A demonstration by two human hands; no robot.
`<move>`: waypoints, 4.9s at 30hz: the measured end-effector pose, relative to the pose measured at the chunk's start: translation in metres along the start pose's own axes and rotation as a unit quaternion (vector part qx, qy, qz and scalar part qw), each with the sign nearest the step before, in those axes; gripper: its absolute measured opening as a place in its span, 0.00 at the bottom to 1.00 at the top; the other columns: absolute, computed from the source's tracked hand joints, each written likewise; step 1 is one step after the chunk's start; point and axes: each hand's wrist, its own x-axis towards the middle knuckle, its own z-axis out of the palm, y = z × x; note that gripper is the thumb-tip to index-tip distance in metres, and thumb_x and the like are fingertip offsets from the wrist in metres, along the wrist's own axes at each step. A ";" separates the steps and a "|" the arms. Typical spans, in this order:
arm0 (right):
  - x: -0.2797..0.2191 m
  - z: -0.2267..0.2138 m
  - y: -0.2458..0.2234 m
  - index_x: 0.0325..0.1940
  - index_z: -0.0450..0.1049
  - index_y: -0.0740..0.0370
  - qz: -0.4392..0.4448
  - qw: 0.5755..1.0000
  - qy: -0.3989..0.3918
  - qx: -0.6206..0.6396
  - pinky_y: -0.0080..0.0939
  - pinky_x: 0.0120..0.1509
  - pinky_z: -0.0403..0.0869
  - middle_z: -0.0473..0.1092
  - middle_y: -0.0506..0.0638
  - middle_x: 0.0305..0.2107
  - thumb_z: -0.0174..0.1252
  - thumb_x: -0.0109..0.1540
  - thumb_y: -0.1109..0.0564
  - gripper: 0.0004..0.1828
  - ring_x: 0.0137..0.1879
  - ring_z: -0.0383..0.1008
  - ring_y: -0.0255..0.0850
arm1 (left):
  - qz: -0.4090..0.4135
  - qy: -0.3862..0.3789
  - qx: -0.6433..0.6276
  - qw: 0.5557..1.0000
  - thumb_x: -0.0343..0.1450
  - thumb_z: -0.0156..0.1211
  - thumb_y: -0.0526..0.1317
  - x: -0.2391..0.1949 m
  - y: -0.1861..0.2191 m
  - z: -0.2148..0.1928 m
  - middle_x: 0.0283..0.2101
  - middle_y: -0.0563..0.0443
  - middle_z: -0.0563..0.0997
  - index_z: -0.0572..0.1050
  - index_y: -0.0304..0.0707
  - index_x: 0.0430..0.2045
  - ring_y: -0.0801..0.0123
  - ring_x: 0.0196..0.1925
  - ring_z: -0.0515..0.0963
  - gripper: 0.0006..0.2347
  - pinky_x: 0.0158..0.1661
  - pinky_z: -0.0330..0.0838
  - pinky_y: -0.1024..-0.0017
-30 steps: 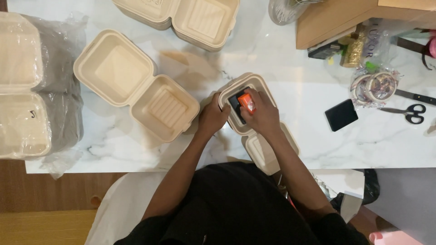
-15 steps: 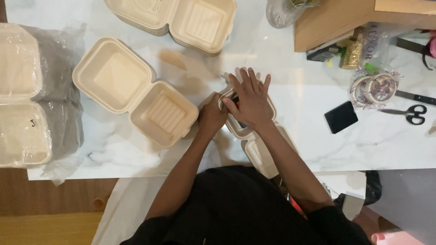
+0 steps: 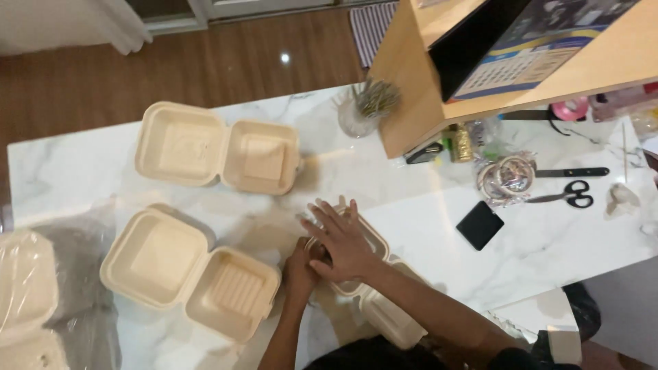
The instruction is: Stamping a logo onto eco-friendly takeaway boxes on a shop counter.
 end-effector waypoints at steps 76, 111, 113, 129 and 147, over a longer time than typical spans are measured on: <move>-0.252 -0.020 0.104 0.46 0.79 0.51 0.543 0.333 0.347 0.688 0.32 0.51 0.77 0.78 0.43 0.39 0.54 0.69 0.44 0.13 0.42 0.79 0.30 | 0.152 0.273 -0.334 0.889 0.80 0.39 0.46 0.051 -0.010 -0.214 0.17 0.49 0.73 0.70 0.36 0.23 0.71 0.11 0.67 0.19 0.15 0.62 0.74; -0.231 -0.029 0.084 0.57 0.70 0.56 0.597 0.385 0.311 0.632 0.35 0.60 0.69 0.70 0.49 0.51 0.49 0.69 0.44 0.19 0.53 0.71 0.33 | 0.042 0.594 0.190 0.780 0.65 0.74 0.36 0.001 -0.134 -0.260 0.33 0.49 0.82 0.84 0.39 0.25 0.60 0.34 0.79 0.03 0.36 0.75 0.63; -0.232 -0.029 0.086 0.54 0.72 0.53 0.580 0.380 0.303 0.653 0.35 0.60 0.68 0.72 0.44 0.46 0.47 0.71 0.44 0.15 0.48 0.71 0.31 | 0.068 0.605 0.251 0.752 0.65 0.72 0.35 -0.002 -0.132 -0.256 0.32 0.50 0.79 0.84 0.41 0.25 0.60 0.32 0.76 0.01 0.33 0.72 0.63; -0.243 -0.021 0.093 0.52 0.73 0.55 0.537 0.418 0.290 0.673 0.35 0.56 0.70 0.74 0.45 0.42 0.45 0.73 0.46 0.15 0.44 0.72 0.32 | 0.307 0.500 0.152 0.796 0.76 0.57 0.35 -0.062 -0.117 -0.275 0.21 0.46 0.72 0.73 0.34 0.35 0.53 0.25 0.71 0.04 0.33 0.65 0.59; -0.243 -0.024 0.090 0.51 0.74 0.57 0.497 0.447 0.279 0.689 0.31 0.50 0.71 0.73 0.45 0.39 0.45 0.74 0.47 0.16 0.41 0.73 0.30 | 0.085 0.330 -0.396 0.853 0.62 0.69 0.35 -0.115 -0.143 -0.192 0.54 0.42 0.78 0.68 0.30 0.59 0.61 0.54 0.77 0.29 0.57 0.71 0.70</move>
